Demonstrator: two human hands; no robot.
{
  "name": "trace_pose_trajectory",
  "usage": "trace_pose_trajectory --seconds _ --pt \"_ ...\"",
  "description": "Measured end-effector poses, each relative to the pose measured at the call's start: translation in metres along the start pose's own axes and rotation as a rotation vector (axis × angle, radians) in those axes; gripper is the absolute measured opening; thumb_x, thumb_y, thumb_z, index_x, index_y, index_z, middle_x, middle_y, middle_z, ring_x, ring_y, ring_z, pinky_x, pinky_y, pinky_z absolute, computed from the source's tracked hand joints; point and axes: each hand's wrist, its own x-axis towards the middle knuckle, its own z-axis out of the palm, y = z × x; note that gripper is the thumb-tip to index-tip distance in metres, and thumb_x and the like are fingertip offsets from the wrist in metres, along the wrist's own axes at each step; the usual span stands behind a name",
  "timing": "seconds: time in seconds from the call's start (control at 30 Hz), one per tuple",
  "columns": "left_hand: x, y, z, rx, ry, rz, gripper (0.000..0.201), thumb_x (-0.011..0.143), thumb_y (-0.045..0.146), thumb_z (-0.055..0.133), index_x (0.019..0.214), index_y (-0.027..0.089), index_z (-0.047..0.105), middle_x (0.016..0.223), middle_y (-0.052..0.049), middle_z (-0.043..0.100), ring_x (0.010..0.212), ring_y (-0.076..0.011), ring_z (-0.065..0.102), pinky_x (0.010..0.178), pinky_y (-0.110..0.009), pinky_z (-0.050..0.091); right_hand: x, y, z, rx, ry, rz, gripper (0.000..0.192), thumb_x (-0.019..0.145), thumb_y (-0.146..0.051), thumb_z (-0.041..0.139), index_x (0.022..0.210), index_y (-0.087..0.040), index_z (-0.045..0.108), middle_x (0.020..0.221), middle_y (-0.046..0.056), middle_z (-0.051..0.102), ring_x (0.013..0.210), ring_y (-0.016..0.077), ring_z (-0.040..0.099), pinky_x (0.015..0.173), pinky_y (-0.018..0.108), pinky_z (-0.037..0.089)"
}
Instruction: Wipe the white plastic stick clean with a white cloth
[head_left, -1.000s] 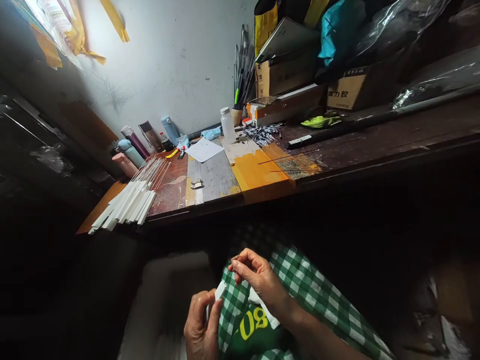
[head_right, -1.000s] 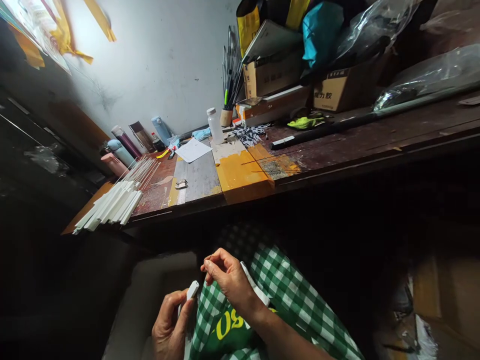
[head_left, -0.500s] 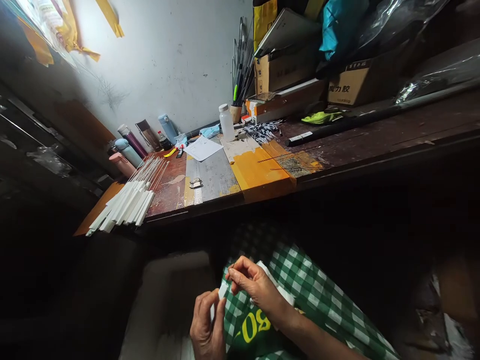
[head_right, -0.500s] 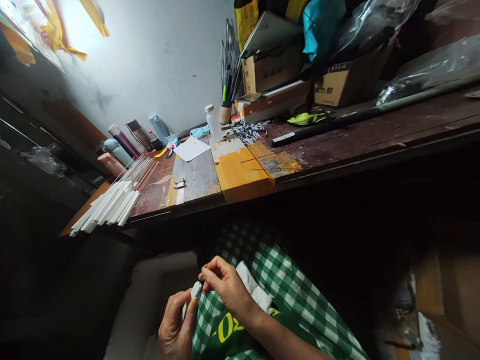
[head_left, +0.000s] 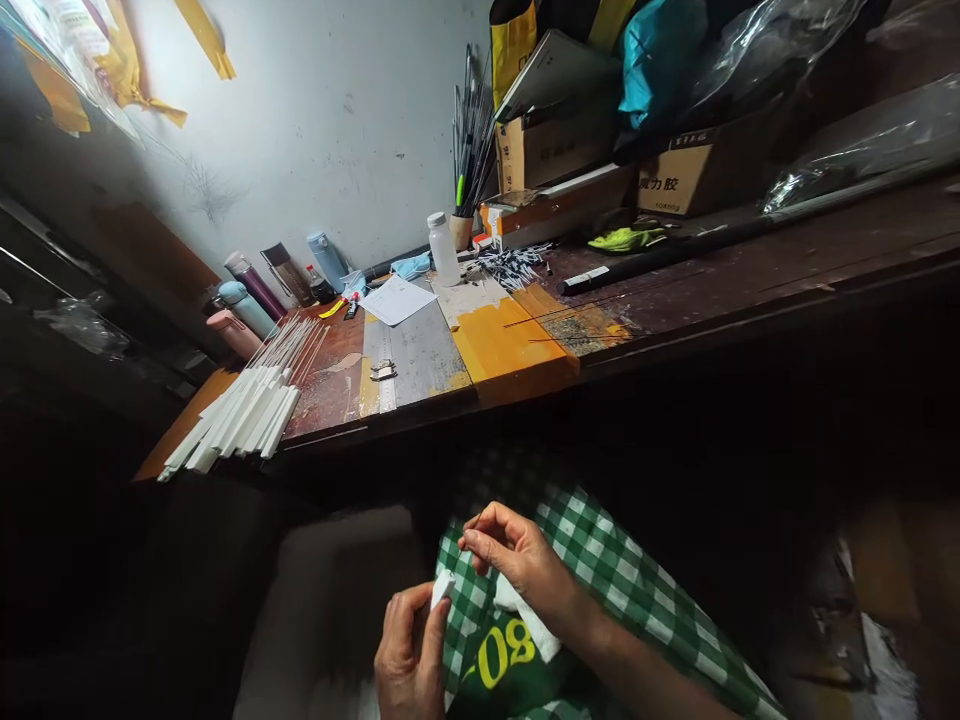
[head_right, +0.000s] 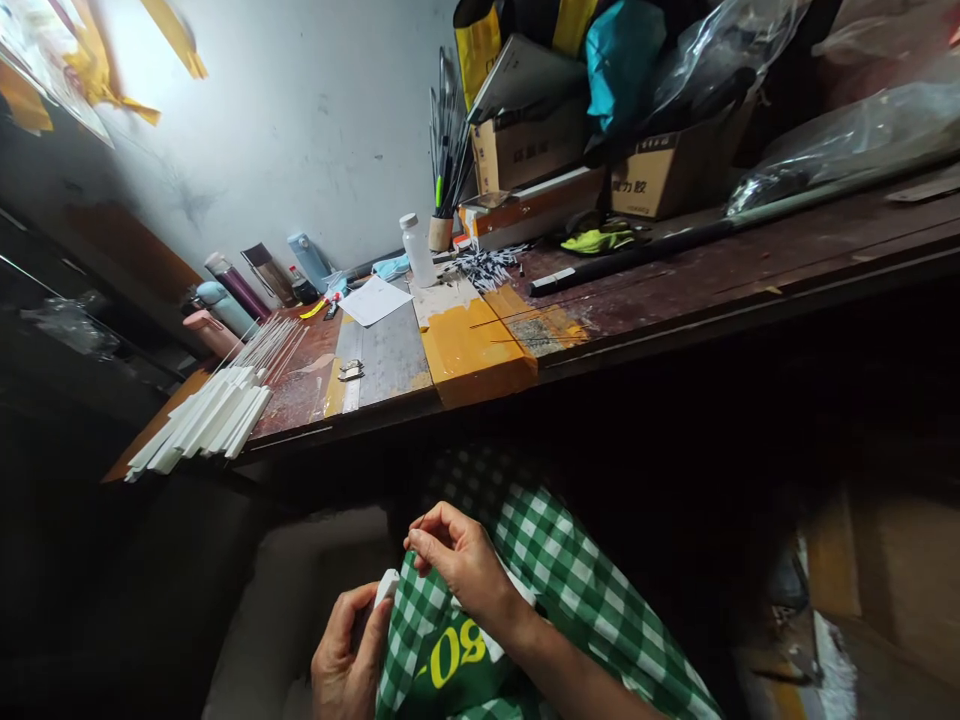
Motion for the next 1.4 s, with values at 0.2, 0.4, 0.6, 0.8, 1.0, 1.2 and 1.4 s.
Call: trace_pose_trajectory --seconds 0.2,0.4,0.6,0.8,1.0,1.2,1.4 --pt "-0.005 -0.001 0.002 -0.074 0.116 0.135 0.013 0.080 0.032 0.067 0.089 0.024 0.070 0.090 -0.003 0.065 0.086 -0.0175 0.060 0.079 -0.024 0.047 -0.005 0.003 0.004 0.011 -0.045 0.020 0.028 0.080 -0.044 0.070 0.078 -0.018 0.059 0.073 -0.001 0.067 0.059 0.0117 0.058 0.063 0.027 0.047" --pt "-0.004 0.003 0.005 -0.079 0.106 0.126 0.014 0.081 0.032 0.066 0.092 0.024 0.070 0.092 -0.004 0.065 0.086 -0.0179 0.060 0.078 -0.025 0.048 -0.003 0.011 0.008 0.051 -0.063 0.059 0.030 0.078 -0.046 0.071 0.077 -0.018 0.058 0.072 -0.001 0.067 0.058 0.0114 0.058 0.062 0.027 0.048" --pt "-0.001 0.011 0.006 -0.098 -0.021 -0.106 0.027 0.083 0.044 0.061 0.093 0.021 0.069 0.092 -0.004 0.069 0.086 -0.0186 0.063 0.079 -0.024 0.048 0.002 0.011 0.004 0.094 -0.108 0.068 0.026 0.078 -0.040 0.072 0.088 -0.018 0.061 0.082 0.000 0.067 0.069 0.0135 0.060 0.064 0.026 0.049" --pt "0.002 0.013 0.006 -0.091 -0.065 -0.177 0.044 0.081 0.057 0.056 0.096 0.017 0.069 0.083 -0.005 0.071 0.074 -0.0184 0.065 0.067 -0.022 0.051 0.007 0.001 -0.006 0.110 -0.120 0.035 0.025 0.080 -0.040 0.071 0.086 -0.018 0.063 0.083 0.002 0.068 0.070 0.0131 0.060 0.068 0.027 0.049" --pt "0.004 0.010 0.011 -0.077 -0.065 -0.143 0.047 0.080 0.059 0.055 0.097 0.017 0.069 0.083 -0.005 0.071 0.072 -0.0187 0.065 0.062 -0.022 0.052 0.007 0.003 -0.011 0.101 -0.099 0.018 0.024 0.078 -0.039 0.072 0.085 -0.017 0.063 0.080 0.001 0.068 0.065 0.0127 0.060 0.065 0.027 0.049" --pt "0.005 0.014 0.014 -0.043 -0.031 -0.026 0.036 0.082 0.051 0.058 0.093 0.019 0.069 0.090 -0.006 0.071 0.082 -0.0194 0.065 0.072 -0.023 0.051 0.003 0.003 -0.009 0.097 0.048 -0.019 0.029 0.076 -0.044 0.072 0.078 -0.018 0.058 0.073 -0.002 0.064 0.057 0.0112 0.056 0.056 0.026 0.047" --pt "0.004 0.007 0.020 -0.020 0.053 0.285 0.017 0.083 0.029 0.064 0.099 0.022 0.068 0.095 -0.005 0.067 0.088 -0.0186 0.063 0.079 -0.028 0.049 0.001 0.000 -0.013 0.076 0.151 -0.025 0.027 0.078 -0.042 0.069 0.075 -0.019 0.056 0.071 -0.003 0.063 0.055 0.0108 0.055 0.058 0.026 0.046"
